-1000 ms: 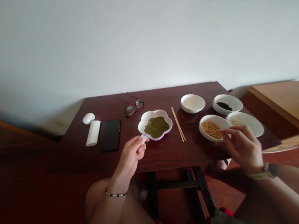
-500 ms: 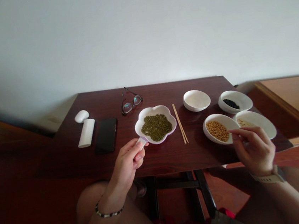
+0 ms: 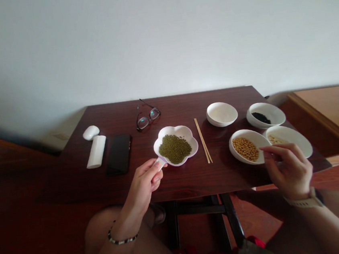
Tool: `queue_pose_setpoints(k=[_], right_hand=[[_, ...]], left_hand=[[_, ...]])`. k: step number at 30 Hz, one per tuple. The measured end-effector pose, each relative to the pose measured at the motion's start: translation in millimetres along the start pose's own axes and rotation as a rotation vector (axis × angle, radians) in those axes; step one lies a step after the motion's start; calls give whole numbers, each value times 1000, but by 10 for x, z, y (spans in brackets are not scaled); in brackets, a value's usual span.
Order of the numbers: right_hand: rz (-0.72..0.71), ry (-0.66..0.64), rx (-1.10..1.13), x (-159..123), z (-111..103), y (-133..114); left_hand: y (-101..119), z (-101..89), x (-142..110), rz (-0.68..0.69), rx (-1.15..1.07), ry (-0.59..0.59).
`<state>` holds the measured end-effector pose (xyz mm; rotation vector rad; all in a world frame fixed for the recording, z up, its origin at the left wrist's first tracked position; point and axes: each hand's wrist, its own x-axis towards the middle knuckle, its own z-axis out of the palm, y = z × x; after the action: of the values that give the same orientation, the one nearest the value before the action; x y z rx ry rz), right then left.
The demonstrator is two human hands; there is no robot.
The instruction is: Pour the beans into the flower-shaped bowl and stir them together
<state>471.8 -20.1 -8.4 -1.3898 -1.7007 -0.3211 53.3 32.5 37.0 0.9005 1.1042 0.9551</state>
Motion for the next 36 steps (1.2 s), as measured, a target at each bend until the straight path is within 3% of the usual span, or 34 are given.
queue_pose_setpoints(k=[12, 24, 36], right_hand=[[25, 13, -1, 2, 8, 0], [52, 26, 1, -8, -16, -3], [31, 34, -9, -10, -41, 1]], left_hand=[[-10, -70, 6, 17, 66, 26], [35, -75, -17, -70, -13, -7], [-14, -67, 18, -33, -3, -5]])
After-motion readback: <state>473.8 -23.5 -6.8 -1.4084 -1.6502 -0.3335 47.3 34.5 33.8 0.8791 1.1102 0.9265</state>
